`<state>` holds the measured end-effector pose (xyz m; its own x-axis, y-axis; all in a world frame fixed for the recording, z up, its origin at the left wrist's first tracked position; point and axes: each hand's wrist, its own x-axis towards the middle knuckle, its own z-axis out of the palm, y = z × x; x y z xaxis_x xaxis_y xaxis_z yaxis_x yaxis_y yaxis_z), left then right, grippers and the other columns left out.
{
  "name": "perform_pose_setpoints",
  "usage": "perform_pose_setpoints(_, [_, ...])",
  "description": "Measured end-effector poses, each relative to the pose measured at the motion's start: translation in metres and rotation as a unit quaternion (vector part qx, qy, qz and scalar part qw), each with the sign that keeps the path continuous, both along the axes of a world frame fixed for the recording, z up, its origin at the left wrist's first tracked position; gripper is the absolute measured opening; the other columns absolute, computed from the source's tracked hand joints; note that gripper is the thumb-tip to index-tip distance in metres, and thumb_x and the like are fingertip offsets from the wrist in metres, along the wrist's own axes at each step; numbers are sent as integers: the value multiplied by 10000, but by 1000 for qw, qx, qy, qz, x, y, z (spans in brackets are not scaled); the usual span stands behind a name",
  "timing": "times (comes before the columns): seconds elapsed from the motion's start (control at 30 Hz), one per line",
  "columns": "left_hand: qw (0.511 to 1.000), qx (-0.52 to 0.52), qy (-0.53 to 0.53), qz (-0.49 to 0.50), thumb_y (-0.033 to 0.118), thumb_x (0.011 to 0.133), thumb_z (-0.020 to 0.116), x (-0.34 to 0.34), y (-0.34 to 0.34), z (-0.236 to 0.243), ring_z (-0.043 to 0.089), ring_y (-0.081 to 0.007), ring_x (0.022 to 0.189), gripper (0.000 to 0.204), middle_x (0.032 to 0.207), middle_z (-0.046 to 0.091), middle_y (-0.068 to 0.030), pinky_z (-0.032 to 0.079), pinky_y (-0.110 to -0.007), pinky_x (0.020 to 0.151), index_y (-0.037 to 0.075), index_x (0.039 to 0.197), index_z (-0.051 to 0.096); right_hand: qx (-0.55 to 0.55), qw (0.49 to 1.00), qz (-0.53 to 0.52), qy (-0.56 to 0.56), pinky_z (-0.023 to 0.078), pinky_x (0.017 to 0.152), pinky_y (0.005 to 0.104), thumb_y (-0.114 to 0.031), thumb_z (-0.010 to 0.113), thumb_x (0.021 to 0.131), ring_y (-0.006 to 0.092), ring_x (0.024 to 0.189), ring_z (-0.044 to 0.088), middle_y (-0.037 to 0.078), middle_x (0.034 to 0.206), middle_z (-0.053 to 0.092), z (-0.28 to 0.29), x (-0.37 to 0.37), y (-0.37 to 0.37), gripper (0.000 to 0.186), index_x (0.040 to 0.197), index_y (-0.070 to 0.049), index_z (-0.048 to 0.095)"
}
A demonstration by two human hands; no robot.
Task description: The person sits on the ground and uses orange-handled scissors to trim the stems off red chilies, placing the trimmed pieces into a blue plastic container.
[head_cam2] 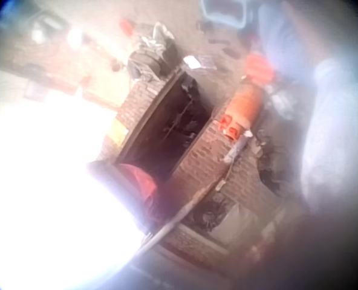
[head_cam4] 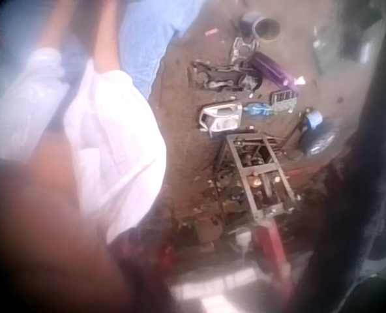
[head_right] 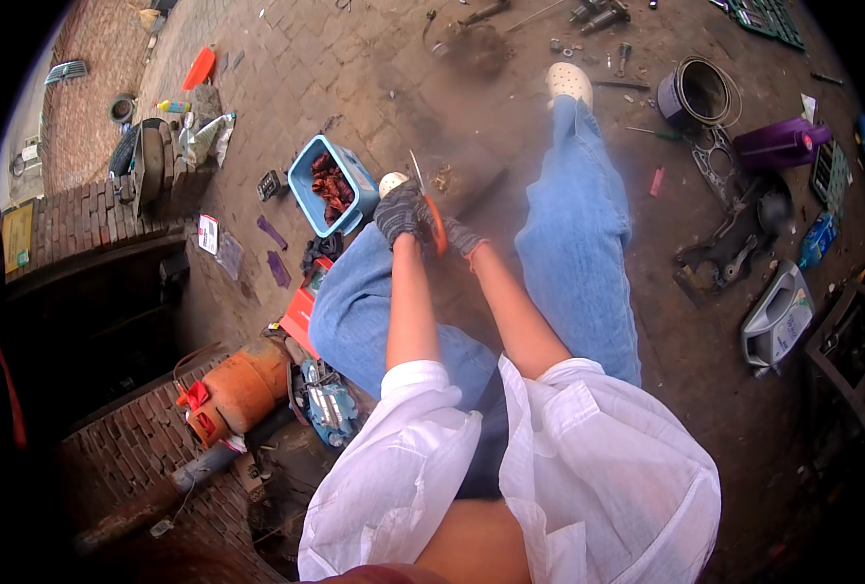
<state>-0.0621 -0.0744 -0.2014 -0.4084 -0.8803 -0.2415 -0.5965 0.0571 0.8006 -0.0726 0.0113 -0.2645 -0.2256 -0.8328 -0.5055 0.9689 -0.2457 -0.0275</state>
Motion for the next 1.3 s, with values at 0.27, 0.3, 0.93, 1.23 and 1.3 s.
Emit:
perform_pose_setpoints(0.27, [988,-73,-56,-122,388,755,451,8,-7,-11,579,-191,732,339,805,615,-84,428,-279,685,122,880,621,-8,1000,8,-13,426,541,230,-260,556,754,109,655,504,7,799,546,3,0,-1,269,955,-88,507])
perform_pose_setpoints(0.3, [985,-90,-54,-137,378,757,451,10,-9,-16,579,-192,731,332,806,615,-81,427,-277,688,121,880,621,-9,1000,7,-16,427,540,229,-264,555,756,108,656,505,6,801,548,3,0,-2,269,956,-90,509])
perform_pose_setpoints(0.93, [914,-156,-295,-233,277,769,450,5,-14,-24,579,-181,747,277,822,618,-63,431,-261,679,85,872,622,35,999,10,-8,440,519,201,-344,523,788,74,661,537,-25,835,583,-55,22,-23,283,969,-128,546])
perform_pose_setpoints(1.23, [865,-191,-347,-307,266,771,371,14,-24,-29,561,-197,803,288,906,594,-7,430,-298,708,175,943,583,3,999,29,43,434,500,197,-336,528,787,77,622,526,-35,758,571,-40,24,-18,241,907,-128,551])
perform_pose_setpoints(1.3, [848,-215,-349,-337,261,768,379,-1,-15,-28,559,-192,812,280,907,594,-4,431,-296,710,177,940,584,18,993,1,113,427,480,200,-341,522,791,78,598,518,-36,733,561,-71,21,-18,233,884,-129,549])
